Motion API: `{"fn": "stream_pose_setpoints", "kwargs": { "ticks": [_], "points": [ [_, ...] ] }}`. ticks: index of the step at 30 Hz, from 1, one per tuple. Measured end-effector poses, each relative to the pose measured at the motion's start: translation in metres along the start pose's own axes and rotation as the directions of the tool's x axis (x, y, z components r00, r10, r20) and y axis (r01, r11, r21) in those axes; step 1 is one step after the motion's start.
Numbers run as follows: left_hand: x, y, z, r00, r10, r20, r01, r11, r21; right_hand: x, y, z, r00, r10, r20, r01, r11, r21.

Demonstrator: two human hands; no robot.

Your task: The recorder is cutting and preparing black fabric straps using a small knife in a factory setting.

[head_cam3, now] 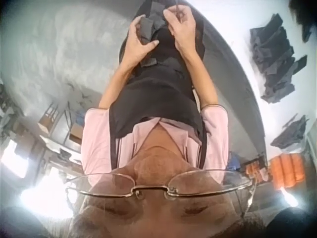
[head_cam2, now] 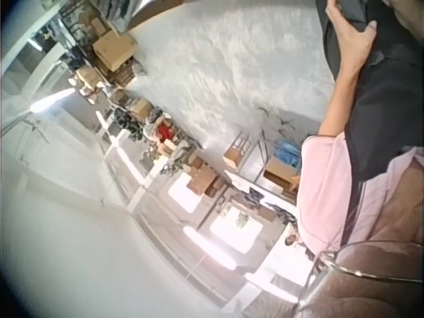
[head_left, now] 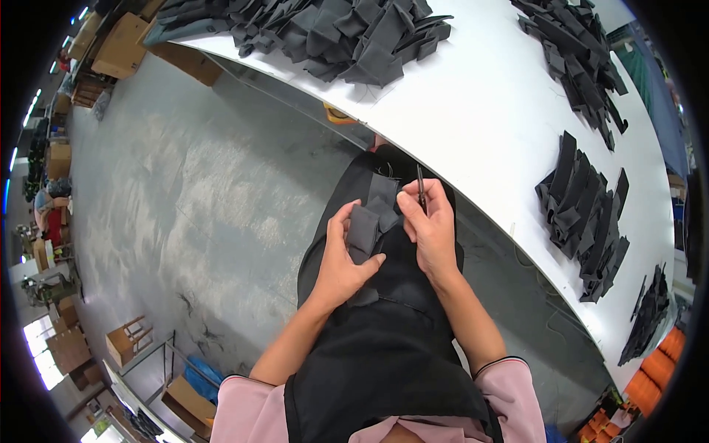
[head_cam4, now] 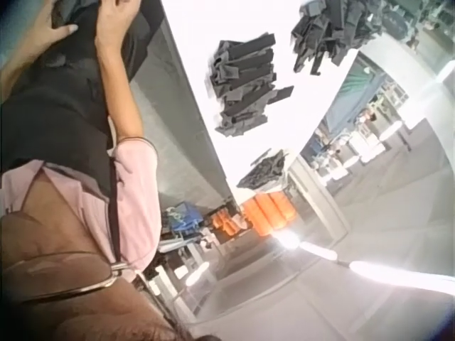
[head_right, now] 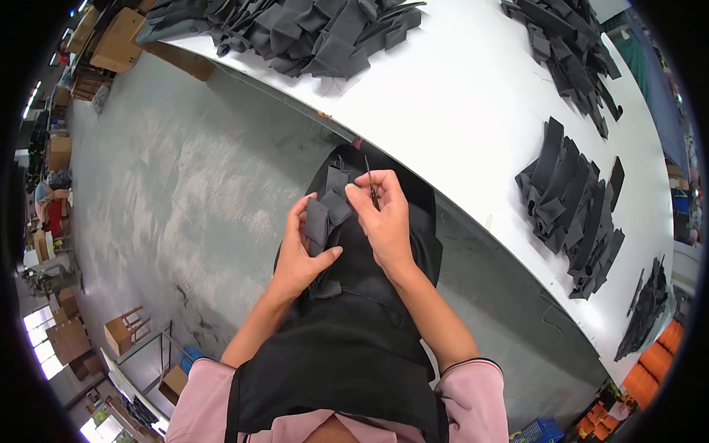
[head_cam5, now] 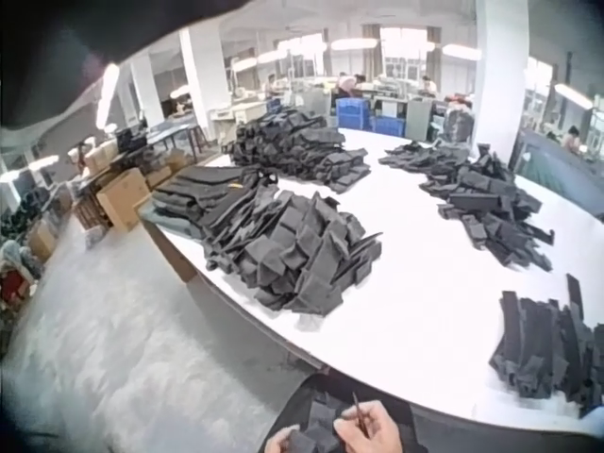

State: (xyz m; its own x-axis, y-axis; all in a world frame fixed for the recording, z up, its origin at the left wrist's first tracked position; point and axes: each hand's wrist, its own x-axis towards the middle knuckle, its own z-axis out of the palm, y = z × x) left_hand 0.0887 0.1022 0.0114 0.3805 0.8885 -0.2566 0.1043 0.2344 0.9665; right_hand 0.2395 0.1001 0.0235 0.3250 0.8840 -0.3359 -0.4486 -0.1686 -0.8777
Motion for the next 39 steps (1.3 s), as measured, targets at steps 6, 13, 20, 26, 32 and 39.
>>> {"fn": "stream_pose_setpoints", "kwargs": {
  "ticks": [6,13,20,26,32,39],
  "points": [
    [-0.01,0.007,0.002,0.998,0.059,-0.003,-0.058,0.99,0.132,-0.006,0.002,-0.001,0.999,0.044,0.012,-0.043,0.993,-0.106],
    [0.015,0.0,-0.009,0.988,0.004,-0.154,0.008,0.997,0.081,-0.007,0.01,-0.002,0.974,0.21,0.089,-0.213,0.977,0.025],
    [0.022,0.009,-0.013,0.842,-0.257,0.474,0.424,0.859,-0.288,-0.003,-0.002,-0.002,0.956,0.28,0.093,-0.28,0.96,-0.004],
    [0.02,0.0,-0.002,0.899,-0.214,0.381,0.304,0.933,-0.194,0.011,0.0,-0.002,0.998,0.024,0.065,-0.013,0.986,-0.164],
    [0.0,-0.005,-0.007,0.923,-0.166,0.348,0.306,0.865,-0.398,0.013,0.01,0.004,0.974,0.217,0.064,-0.215,0.976,-0.048],
    [-0.04,0.004,-0.018,0.888,-0.223,0.402,0.396,0.814,-0.425,0.0,0.029,0.013,0.983,0.119,0.137,-0.105,0.989,-0.104]
  ]
}}
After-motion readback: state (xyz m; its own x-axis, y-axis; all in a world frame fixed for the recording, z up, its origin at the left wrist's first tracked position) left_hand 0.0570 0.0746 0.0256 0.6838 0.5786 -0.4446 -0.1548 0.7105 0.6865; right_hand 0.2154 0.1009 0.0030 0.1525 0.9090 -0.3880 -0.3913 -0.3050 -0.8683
